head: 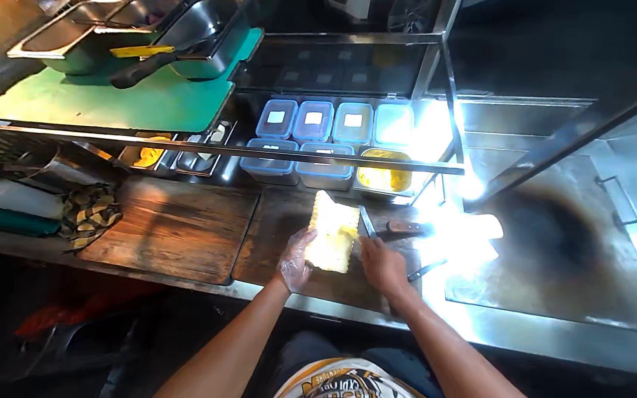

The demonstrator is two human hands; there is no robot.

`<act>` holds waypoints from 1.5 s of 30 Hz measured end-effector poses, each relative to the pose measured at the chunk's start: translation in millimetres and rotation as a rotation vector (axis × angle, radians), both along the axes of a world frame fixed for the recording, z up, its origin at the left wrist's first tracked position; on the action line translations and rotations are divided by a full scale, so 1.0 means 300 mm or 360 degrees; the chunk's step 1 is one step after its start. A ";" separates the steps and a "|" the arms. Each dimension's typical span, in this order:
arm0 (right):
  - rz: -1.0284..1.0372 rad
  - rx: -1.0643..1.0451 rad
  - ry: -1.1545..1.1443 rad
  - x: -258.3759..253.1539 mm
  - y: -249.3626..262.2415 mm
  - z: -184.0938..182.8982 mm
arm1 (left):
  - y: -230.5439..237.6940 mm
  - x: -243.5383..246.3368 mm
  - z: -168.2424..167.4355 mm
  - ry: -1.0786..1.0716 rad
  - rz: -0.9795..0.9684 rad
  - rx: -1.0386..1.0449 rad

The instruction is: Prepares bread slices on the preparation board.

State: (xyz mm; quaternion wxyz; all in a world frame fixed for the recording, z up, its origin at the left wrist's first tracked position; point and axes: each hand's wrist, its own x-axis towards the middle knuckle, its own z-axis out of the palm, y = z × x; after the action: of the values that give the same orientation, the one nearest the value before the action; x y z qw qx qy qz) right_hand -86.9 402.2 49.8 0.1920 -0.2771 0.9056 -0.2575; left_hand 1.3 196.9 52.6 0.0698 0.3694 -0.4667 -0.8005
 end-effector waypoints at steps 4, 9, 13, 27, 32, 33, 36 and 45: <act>0.0277 0.0034 0.0362 0.173 0.077 0.006 | -0.015 -0.002 0.005 -0.0014 -0.0076 -0.0032; -0.0035 0.0089 0.0101 0.043 -0.017 0.029 | -0.014 -0.002 0.010 -0.0073 -0.0065 -0.0048; 0.0136 0.0131 0.0353 0.218 0.025 0.019 | -0.040 0.010 -0.001 -0.0224 -0.0179 -0.0160; -0.0149 -0.0348 -0.0321 0.020 -0.091 0.009 | -0.066 0.007 -0.017 -0.0228 -0.0251 -0.0089; -0.0005 -0.0064 0.0027 -0.032 -0.151 -0.031 | -0.071 0.006 -0.008 -0.0295 -0.0312 -0.0140; 0.0016 -0.0031 -0.0042 0.022 -0.134 -0.008 | -0.073 0.001 -0.006 -0.0294 -0.0318 -0.0140; -0.0073 -0.0168 -0.0192 0.068 -0.107 0.035 | -0.070 0.005 0.001 -0.0262 -0.0295 -0.0104; -0.0140 -0.0387 -0.0456 -0.005 -0.116 -0.014 | -0.061 -0.011 0.022 -0.0246 -0.0338 -0.0220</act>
State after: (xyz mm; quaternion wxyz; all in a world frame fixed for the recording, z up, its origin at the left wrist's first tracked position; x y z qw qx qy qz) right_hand -88.6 367.5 45.6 0.2726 -0.2190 0.8425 -0.4098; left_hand -2.1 178.6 59.1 -0.0260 0.3727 -0.5612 -0.7385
